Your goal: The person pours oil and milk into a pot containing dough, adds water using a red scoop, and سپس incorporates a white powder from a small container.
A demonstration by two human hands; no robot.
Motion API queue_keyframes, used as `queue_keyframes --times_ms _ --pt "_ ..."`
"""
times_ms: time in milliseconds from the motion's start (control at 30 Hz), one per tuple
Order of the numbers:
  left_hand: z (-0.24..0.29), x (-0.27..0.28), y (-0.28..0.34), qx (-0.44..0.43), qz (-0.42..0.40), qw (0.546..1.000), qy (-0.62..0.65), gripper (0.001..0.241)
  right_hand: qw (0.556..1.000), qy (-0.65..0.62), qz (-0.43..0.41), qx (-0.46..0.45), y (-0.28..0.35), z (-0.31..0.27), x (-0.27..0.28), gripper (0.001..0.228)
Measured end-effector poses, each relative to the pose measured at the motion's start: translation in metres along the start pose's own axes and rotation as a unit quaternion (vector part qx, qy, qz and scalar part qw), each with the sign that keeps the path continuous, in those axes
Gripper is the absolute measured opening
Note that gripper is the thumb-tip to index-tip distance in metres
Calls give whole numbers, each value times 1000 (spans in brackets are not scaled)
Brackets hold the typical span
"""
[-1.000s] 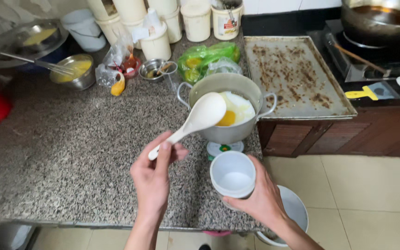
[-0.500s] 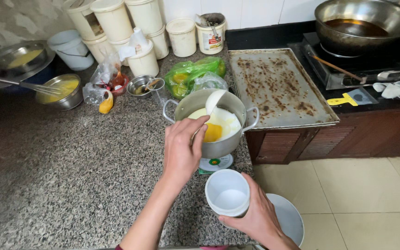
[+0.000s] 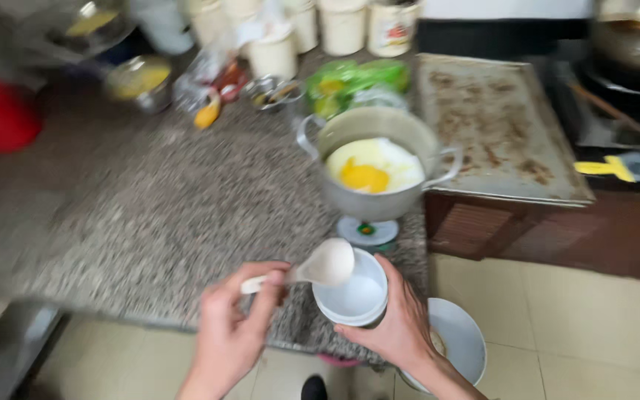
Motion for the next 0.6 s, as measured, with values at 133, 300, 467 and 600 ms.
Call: queue_keyframes --times_ms 133,300,467,600 --pt "-44 -11 66 183 -2 983 16 23 994 -26 -16 103 15 -23 -35 151" --pt "-61 39 145 301 85 949 -50 65 985 -15 -117 124 40 -66 -99 152" --pt "-69 97 202 495 76 860 93 32 958 21 -165 234 88 -125 -165 145" --pt "-106 155 237 546 133 820 109 28 937 31 -203 282 112 -162 -239 146"
Point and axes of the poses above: each hand's wrist, its own y-axis away from the middle knuckle, its own x-axis out of the back of the hand, z = x × y, the point moved 3 cm from there along -y, towards the middle knuckle, and after that the axes turned 13 degrees about -x, right-handed, at the moved point
